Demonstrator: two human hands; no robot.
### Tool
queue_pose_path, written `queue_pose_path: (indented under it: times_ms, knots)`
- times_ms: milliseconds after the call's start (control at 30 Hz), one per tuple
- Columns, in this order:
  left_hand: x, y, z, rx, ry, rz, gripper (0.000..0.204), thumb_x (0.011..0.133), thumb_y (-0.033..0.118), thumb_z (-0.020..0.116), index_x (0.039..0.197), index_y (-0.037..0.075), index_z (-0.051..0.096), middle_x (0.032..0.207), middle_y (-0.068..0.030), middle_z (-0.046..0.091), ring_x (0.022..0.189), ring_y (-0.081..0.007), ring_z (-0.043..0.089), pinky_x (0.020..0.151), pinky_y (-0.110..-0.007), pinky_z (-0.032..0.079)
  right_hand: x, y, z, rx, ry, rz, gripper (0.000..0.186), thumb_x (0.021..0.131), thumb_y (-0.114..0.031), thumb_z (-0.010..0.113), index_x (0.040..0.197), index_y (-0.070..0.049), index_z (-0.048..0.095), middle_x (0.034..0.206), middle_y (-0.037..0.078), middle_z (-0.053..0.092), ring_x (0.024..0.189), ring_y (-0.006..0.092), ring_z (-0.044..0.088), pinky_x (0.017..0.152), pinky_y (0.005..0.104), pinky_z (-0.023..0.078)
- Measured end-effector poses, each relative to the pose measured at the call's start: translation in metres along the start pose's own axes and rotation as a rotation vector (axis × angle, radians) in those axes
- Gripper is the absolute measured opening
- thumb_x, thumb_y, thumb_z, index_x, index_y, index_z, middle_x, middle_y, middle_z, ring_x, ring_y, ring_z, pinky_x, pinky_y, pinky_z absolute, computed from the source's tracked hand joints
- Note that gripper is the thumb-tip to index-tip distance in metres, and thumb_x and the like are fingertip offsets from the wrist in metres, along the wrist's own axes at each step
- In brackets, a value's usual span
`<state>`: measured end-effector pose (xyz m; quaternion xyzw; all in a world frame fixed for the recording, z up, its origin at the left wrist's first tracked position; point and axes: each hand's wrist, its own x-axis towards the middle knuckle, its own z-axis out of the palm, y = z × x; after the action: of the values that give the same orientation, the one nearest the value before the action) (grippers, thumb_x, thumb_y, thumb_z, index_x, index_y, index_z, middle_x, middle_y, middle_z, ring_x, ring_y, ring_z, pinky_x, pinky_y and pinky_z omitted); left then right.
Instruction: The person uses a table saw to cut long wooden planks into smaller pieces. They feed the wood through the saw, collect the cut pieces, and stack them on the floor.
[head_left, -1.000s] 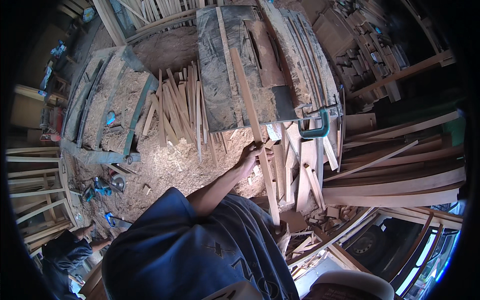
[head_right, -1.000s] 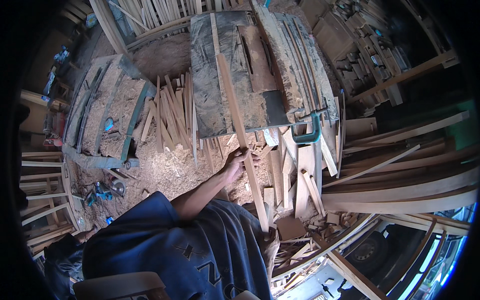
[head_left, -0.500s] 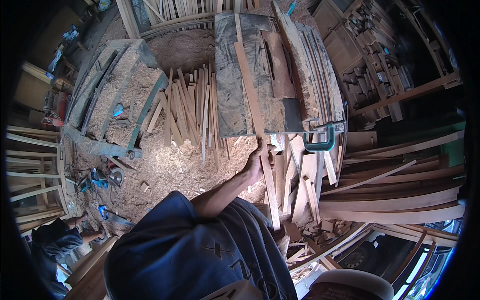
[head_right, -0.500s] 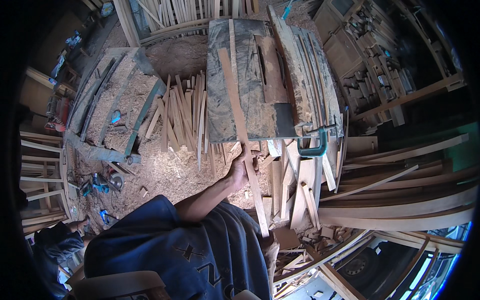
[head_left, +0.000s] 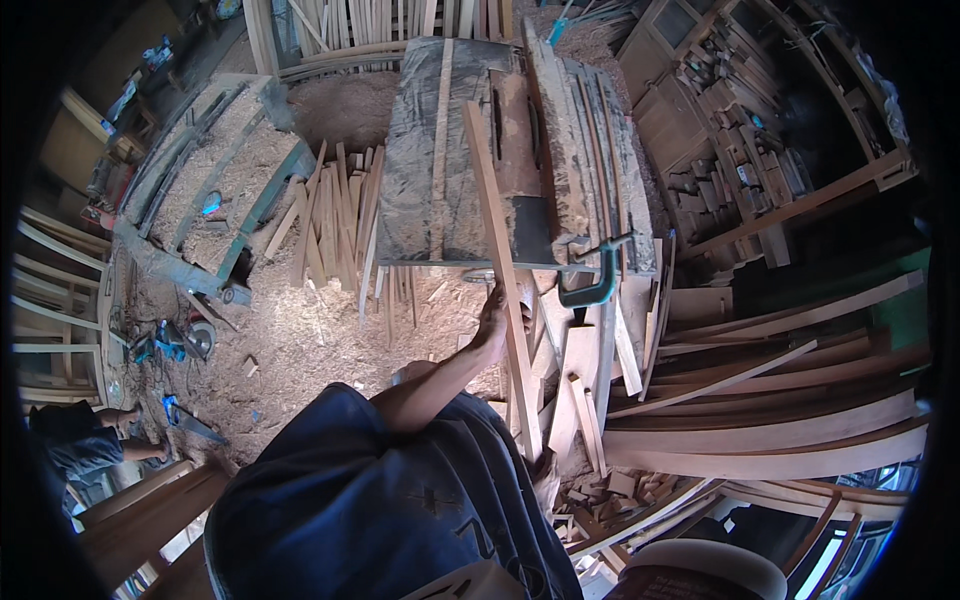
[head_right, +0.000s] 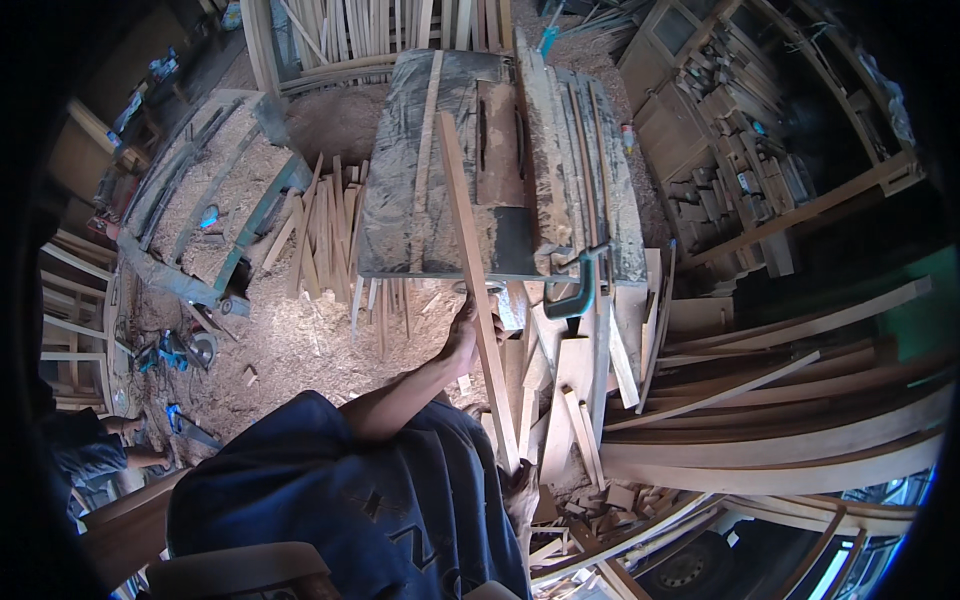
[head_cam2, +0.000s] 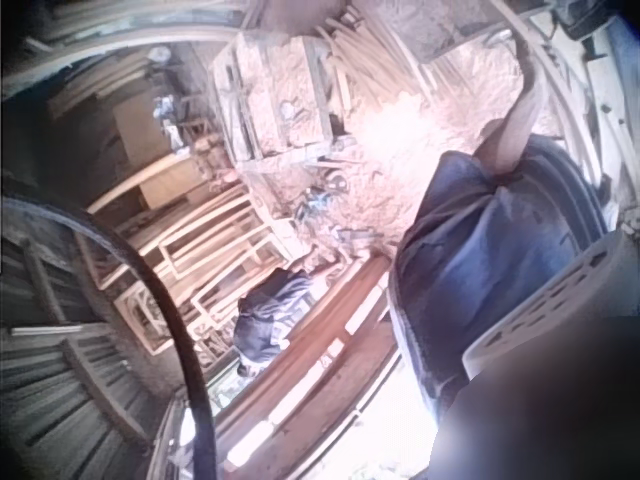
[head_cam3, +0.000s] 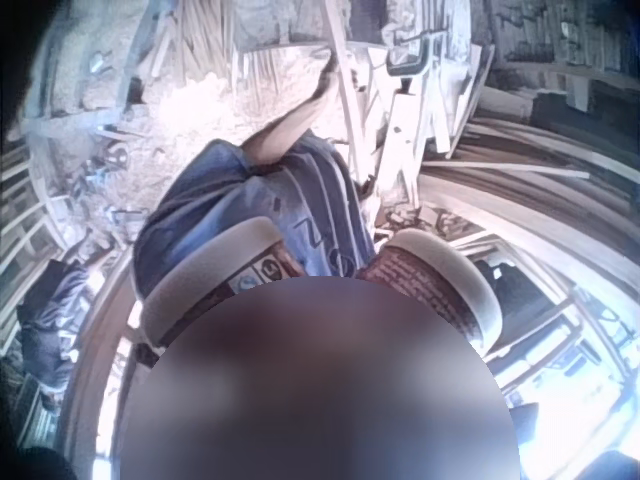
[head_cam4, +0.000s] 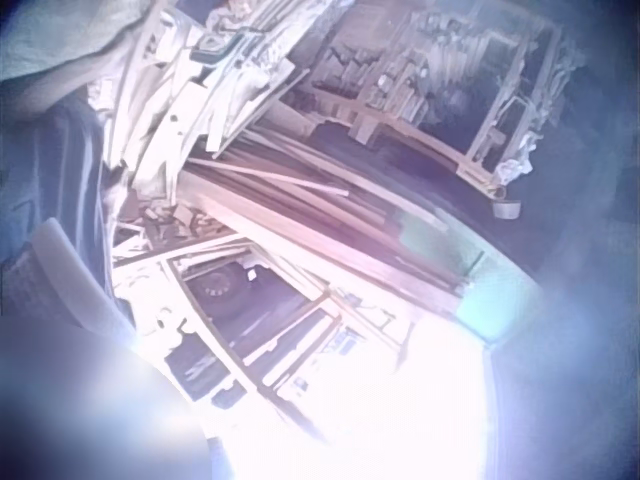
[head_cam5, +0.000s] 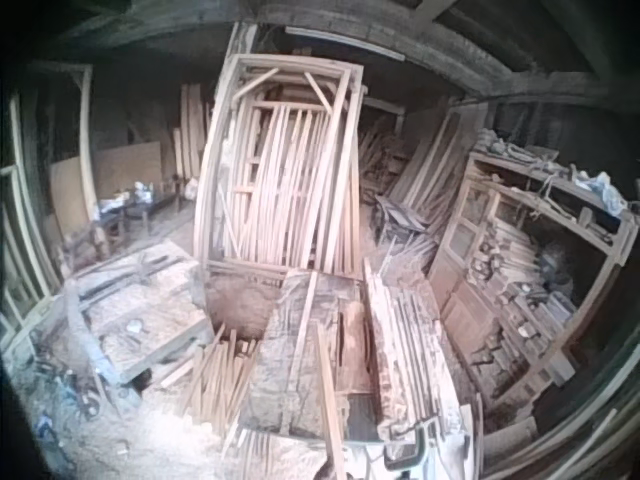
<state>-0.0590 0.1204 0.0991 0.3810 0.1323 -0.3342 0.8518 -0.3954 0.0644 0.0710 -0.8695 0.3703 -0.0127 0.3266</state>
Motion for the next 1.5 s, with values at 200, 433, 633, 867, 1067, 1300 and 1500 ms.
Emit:
queue_pose_path:
  times_ms: [200,433,633,867,1067,1300,1500]
  knots:
    - [0.027,-0.082,0.020,0.399,0.204,0.161,0.042,0.094,0.048,0.063,0.105,0.009,0.052,0.084,-0.0095,0.063,0.071,-0.0206,0.065,0.060,-0.037,0.056,0.016,0.070,-0.032,-0.112,-0.087,0.040,0.042,0.093,-0.038,0.064,0.118,-0.006,0.051,0.080,0.022,0.066,0.071,0.0444,0.065,0.060,0.0529,0.048]
    - [0.071,-0.149,-0.007,0.982,0.296,0.324,0.035,0.090,0.033,0.072,0.103,0.005,0.054,0.079,-0.0048,0.063,0.072,-0.0144,0.058,0.064,-0.033,0.047,0.012,0.103,-0.030,0.051,-0.182,0.020,0.038,0.096,-0.036,0.059,0.116,-0.004,0.050,0.084,0.029,0.063,0.076,0.0516,0.061,0.062,0.0582,0.046]
    - [0.063,-0.168,-0.009,1.020,0.283,0.399,0.042,0.088,0.026,0.075,0.115,0.002,0.053,0.082,-0.0074,0.065,0.076,-0.0157,0.062,0.069,-0.029,0.050,0.005,0.103,-0.026,0.241,-0.249,0.113,0.044,0.101,-0.045,0.043,0.103,-0.006,0.062,0.084,0.027,0.065,0.083,0.0514,0.062,0.066,0.0572,0.046]
    - [0.068,-0.143,0.014,1.514,0.294,0.730,0.057,0.098,0.025,0.052,0.146,0.000,0.037,0.143,-0.0279,0.045,0.135,-0.0360,0.043,0.115,-0.051,0.025,0.012,0.088,-0.024,0.263,-0.255,0.214,0.046,0.100,-0.046,0.045,0.091,-0.003,0.056,0.074,0.026,0.061,0.073,0.0499,0.060,0.063,0.0565,0.043]
    - [0.087,-0.128,0.033,1.704,0.363,0.745,0.055,0.101,0.024,0.042,0.149,0.000,0.033,0.143,-0.0266,0.046,0.140,-0.0352,0.038,0.118,-0.058,0.011,0.037,0.072,-0.023,0.274,-0.216,0.217,0.052,0.099,-0.051,0.045,0.090,-0.002,0.055,0.072,0.029,0.059,0.072,0.0537,0.057,0.061,0.0583,0.040]
    - [0.103,-0.109,0.033,1.767,0.290,0.735,0.054,0.099,0.020,0.042,0.147,-0.003,0.035,0.146,-0.0179,0.047,0.144,-0.0313,0.034,0.118,-0.062,0.006,0.060,0.063,-0.015,0.271,-0.296,0.232,0.056,0.099,-0.057,0.039,0.092,-0.004,0.055,0.072,0.033,0.056,0.077,0.0579,0.054,0.062,0.0624,0.036]
    - [0.119,-0.094,0.036,1.770,0.270,0.719,0.053,0.098,0.019,0.043,0.142,-0.010,0.038,0.147,-0.0227,0.044,0.146,-0.0335,0.029,0.118,-0.063,0.002,0.078,0.054,-0.010,0.246,-0.354,0.309,0.056,0.099,-0.058,0.038,0.090,-0.005,0.054,0.070,0.032,0.056,0.076,0.0572,0.055,0.063,0.0623,0.036]
